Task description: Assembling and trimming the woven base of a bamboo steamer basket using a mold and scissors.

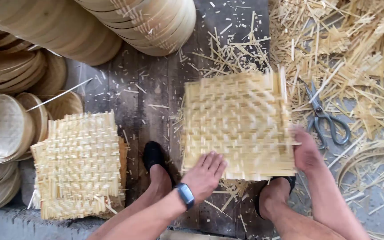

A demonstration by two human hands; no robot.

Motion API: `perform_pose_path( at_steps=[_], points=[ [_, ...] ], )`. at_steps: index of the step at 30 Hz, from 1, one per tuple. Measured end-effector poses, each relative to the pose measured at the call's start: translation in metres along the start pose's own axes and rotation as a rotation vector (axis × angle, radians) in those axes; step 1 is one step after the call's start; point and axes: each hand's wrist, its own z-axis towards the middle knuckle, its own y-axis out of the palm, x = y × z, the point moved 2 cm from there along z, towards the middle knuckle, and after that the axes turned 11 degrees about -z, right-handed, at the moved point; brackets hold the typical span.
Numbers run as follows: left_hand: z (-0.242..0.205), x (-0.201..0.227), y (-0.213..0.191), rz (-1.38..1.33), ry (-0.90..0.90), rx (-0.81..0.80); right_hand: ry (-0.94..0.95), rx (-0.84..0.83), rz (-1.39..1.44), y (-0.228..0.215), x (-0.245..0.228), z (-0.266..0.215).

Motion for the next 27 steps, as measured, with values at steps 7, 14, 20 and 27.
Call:
perform_pose_path(
  at_steps=[7,14,20,27],
  points=[
    [0.010,-0.041,-0.028,-0.524,-0.279,0.380,-0.038,0.115,-0.470,-0.008,0.032,0.019],
    [0.043,-0.189,0.049,-1.706,-0.965,0.721,-0.068,0.262,-0.709,0.002,0.024,0.015],
    [0.041,-0.185,0.042,-1.547,-0.932,0.769,-0.715,0.363,-1.580,0.094,-0.035,-0.019],
    [0.036,-0.144,0.014,-1.154,-0.923,0.846,-1.009,-0.025,-2.014,0.146,-0.006,-0.018]
  ],
)
